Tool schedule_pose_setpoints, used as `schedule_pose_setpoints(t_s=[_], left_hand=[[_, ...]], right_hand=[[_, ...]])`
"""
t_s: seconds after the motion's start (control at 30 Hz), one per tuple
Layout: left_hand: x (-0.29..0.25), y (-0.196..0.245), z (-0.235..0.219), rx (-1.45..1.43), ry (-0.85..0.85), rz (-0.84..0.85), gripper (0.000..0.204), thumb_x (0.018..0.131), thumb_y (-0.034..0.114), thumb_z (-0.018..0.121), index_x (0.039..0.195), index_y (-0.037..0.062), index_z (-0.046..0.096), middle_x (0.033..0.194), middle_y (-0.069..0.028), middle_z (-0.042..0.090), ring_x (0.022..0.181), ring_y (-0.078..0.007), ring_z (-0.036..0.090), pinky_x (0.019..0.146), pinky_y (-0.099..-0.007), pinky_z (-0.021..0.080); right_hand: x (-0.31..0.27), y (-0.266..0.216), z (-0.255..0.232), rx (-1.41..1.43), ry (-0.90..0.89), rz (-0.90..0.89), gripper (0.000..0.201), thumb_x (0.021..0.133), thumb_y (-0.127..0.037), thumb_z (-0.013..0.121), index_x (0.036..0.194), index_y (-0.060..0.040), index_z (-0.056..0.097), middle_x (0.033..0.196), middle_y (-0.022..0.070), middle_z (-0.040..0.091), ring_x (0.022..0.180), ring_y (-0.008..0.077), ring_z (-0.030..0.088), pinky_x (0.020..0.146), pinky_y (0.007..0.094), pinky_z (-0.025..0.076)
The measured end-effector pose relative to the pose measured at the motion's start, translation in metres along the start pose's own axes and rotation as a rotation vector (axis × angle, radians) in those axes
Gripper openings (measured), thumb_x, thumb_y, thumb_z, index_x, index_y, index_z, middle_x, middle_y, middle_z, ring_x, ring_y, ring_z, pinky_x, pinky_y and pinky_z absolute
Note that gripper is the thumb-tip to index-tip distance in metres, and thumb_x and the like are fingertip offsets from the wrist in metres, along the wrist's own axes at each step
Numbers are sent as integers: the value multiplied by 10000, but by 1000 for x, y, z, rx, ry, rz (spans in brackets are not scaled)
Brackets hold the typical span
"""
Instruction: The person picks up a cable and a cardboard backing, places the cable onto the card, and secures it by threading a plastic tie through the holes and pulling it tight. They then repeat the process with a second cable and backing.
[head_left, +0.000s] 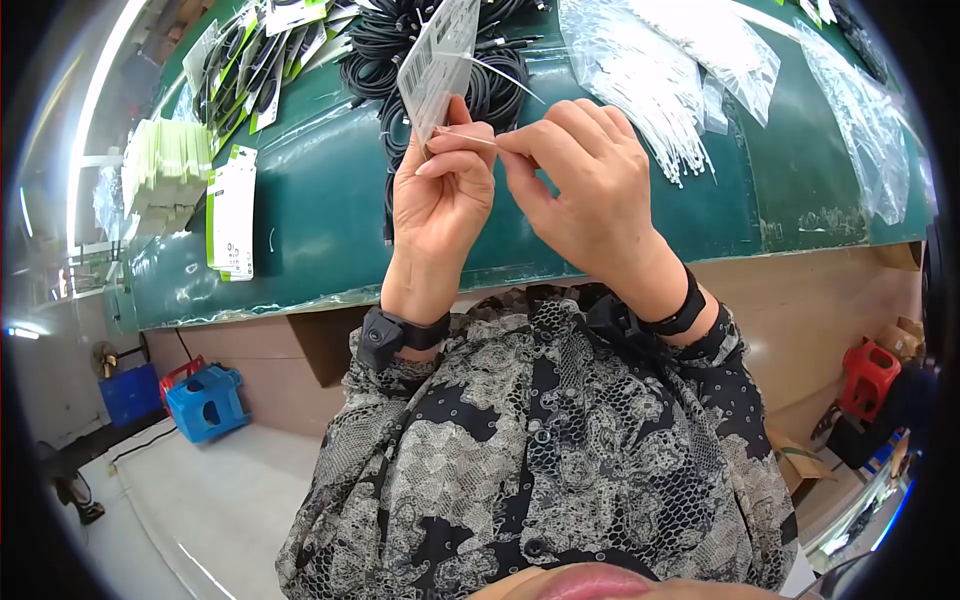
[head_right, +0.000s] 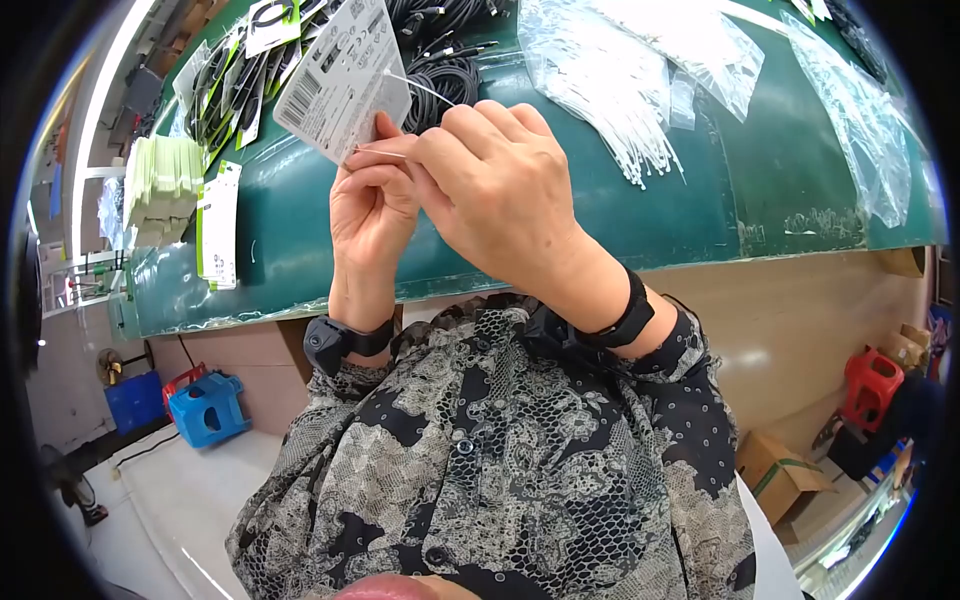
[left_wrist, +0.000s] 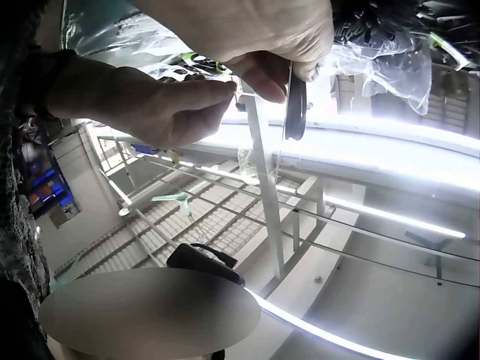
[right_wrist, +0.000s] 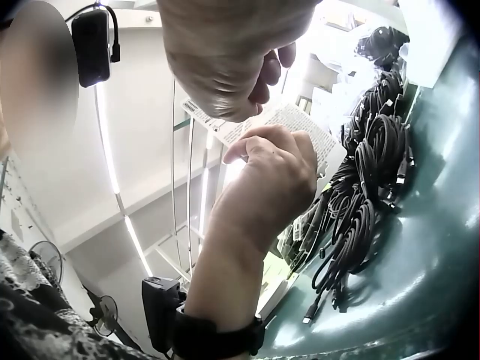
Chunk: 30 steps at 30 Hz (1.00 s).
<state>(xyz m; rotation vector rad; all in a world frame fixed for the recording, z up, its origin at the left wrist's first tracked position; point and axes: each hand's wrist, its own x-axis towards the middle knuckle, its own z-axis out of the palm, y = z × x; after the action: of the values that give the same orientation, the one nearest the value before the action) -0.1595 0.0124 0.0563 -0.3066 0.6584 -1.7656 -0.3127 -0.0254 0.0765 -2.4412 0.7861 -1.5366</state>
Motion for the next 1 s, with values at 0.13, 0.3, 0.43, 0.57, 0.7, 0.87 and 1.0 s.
schedule_pose_setpoints(t_s=[0.13, 0.3, 0.43, 0.57, 0.7, 0.87, 1.0], left_hand=[[2, -3, 0, 27, 0, 16, 295, 911, 105, 588, 1066, -143, 546, 768, -66, 453, 699, -134, 512, 512, -193, 487], [2, 0, -7, 198, 13, 52, 281, 924, 172, 590, 1061, -73, 582, 846, -67, 560, 746, -138, 552, 552, -198, 502], [7, -1, -21, 593, 25, 230, 268, 930, 225, 587, 1080, 2, 594, 941, -62, 632, 799, -144, 595, 621, -229, 528], [11, 1, -25, 882, 26, 370, 271, 934, 244, 582, 1121, 49, 573, 1006, -60, 654, 857, -160, 628, 701, -274, 550], [7, -2, -28, 1064, 39, 457, 282, 931, 224, 590, 1157, 63, 544, 1027, -63, 646, 893, -175, 640, 749, -310, 559], [5, -5, -27, 1279, -20, 627, 277, 910, 155, 622, 1165, 88, 536, 1045, -59, 631, 911, -174, 638, 772, -328, 556], [0, -2, -29, 1357, -93, 816, 298, 885, 73, 642, 1163, 93, 533, 1045, -45, 616, 929, -165, 627, 790, -322, 540]], right_hand=[[-2, 3, 2, 6, 1, 5, 128, 664, -12, 686, 752, -82, 625, 654, 19, 506, 620, 195, 511, 584, 312, 382], [-1, -1, -1, 20, -38, 34, 136, 676, -15, 687, 786, -70, 629, 674, 42, 533, 647, 218, 536, 609, 328, 413], [-2, -1, 7, 119, -55, 154, 144, 726, 2, 677, 853, -42, 628, 736, 92, 574, 710, 279, 569, 683, 345, 459], [-8, 5, 1, 315, -71, 253, 168, 796, 12, 652, 958, -23, 626, 888, 113, 634, 804, 261, 616, 771, 340, 481], [-28, 24, 9, 525, -94, 672, 205, 827, 17, 644, 1029, -15, 624, 1009, 91, 648, 888, 189, 619, 792, 312, 482], [-40, 40, 19, 659, -133, 736, 253, 820, 30, 651, 1068, -1, 615, 1032, 64, 654, 935, 148, 596, 797, 292, 484], [-47, 32, 9, 563, -6, 659, 254, 811, 47, 643, 1059, 3, 613, 978, 85, 631, 895, 168, 597, 782, 292, 472]])
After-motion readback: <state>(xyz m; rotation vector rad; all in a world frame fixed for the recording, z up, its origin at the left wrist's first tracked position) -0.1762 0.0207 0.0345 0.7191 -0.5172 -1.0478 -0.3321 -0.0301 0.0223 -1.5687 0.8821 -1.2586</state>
